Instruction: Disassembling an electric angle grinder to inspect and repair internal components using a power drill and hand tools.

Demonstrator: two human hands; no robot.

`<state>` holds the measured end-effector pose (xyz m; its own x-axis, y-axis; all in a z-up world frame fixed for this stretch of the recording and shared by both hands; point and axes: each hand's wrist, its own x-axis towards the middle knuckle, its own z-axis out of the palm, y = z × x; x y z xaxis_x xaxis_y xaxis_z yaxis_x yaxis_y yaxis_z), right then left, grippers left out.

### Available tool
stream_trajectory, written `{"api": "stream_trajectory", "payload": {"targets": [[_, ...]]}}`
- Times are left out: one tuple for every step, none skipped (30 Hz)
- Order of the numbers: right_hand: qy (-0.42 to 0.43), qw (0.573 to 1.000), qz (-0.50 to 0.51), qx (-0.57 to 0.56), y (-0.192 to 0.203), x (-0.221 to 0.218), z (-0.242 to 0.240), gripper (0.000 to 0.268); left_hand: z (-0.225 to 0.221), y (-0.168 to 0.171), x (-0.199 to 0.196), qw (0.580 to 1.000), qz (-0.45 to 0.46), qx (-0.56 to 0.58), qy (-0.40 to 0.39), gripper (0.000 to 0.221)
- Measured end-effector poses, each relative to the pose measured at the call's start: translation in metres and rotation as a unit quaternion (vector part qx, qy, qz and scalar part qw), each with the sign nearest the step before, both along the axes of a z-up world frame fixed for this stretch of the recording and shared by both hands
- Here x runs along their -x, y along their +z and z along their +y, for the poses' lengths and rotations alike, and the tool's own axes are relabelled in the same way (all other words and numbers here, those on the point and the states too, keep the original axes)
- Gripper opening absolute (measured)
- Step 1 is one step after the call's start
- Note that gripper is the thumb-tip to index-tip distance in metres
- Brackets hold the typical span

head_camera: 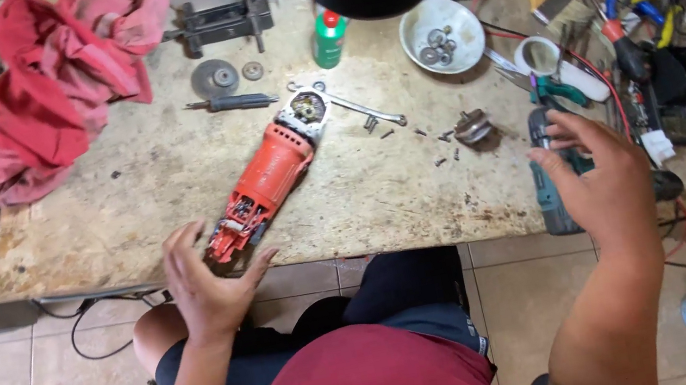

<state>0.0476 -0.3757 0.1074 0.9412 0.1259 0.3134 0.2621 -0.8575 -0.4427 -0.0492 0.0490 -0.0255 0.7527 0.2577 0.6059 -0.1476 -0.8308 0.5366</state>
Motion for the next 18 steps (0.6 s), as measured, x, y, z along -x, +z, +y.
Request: {"api": "stream_trajectory", "payload": {"targets": [[-0.016,1.0,-0.001,0.0,-0.002,0.0,-0.015,0.039,0.003,0.004,-0.001,1.0,-0.001,0.0,-0.016,0.089],[-0.061,0.998,0.0,-0.02,-0.004,0.002,-0.029,0.039,0.006,0.008,-0.002,0.998,0.009,0.048,-0.03,0.082],[-0.105,0.994,-0.001,-0.04,-0.005,0.002,-0.044,0.039,0.009,0.013,-0.003,0.994,0.019,0.096,-0.042,0.076],[-0.119,0.992,-0.003,-0.041,-0.012,0.003,-0.059,0.039,0.017,0.009,-0.009,0.994,0.019,0.095,-0.056,0.076],[-0.122,0.991,-0.038,-0.027,-0.017,-0.001,-0.073,0.036,0.026,0.004,-0.016,0.996,-0.004,0.075,-0.05,0.069],[-0.125,0.989,-0.073,-0.013,-0.022,-0.004,-0.085,0.032,0.036,0.001,-0.022,0.997,-0.026,0.056,-0.043,0.069],[-0.131,0.988,-0.077,-0.014,-0.023,-0.007,-0.091,0.032,0.039,-0.003,-0.025,0.997,-0.03,0.055,-0.05,0.069],[-0.138,0.988,-0.071,-0.016,-0.023,-0.01,-0.096,0.032,0.043,-0.006,-0.029,0.997,-0.049,0.059,-0.023,0.055],[-0.142,0.988,-0.065,-0.016,-0.022,-0.014,-0.101,0.032,0.047,-0.011,-0.03,0.996,-0.067,0.065,0.007,0.042],[-0.146,0.987,-0.068,-0.016,-0.016,-0.016,-0.098,0.032,0.044,-0.008,-0.032,0.995,-0.07,0.065,0.002,0.042],[-0.153,0.987,-0.044,-0.021,-0.009,-0.017,-0.095,0.039,0.04,-0.006,-0.032,0.995,-0.083,0.051,0.016,0.035],[-0.16,0.987,-0.02,-0.025,-0.003,-0.019,-0.092,0.048,0.036,-0.005,-0.032,0.994,-0.096,0.037,0.03,0.028],[-0.161,0.986,-0.022,-0.025,-0.001,-0.02,-0.09,0.048,0.038,-0.01,-0.033,0.994,-0.098,0.037,0.029,0.028],[-0.17,0.984,-0.015,-0.049,0.0,-0.022,-0.088,0.055,0.039,-0.016,-0.033,0.994,-0.093,0.011,0.052,0.022],[-0.177,0.982,-0.007,-0.072,0.001,-0.023,-0.086,0.063,0.041,-0.022,-0.033,0.993,-0.088,-0.016,0.075,0.016],[-0.177,0.982,-0.008,-0.072,-0.003,-0.027,-0.088,0.063,0.045,-0.027,-0.034,0.993,-0.089,-0.016,0.075,0.016],[-0.18,0.981,-0.007,-0.068,-0.006,-0.03,-0.09,0.062,0.048,-0.032,-0.034,0.992,-0.091,-0.028,0.083,0.01],[-0.184,0.981,-0.006,-0.064,-0.011,-0.034,-0.093,0.062,0.051,-0.038,-0.035,0.991,-0.093,-0.039,0.09,0.008]]}}
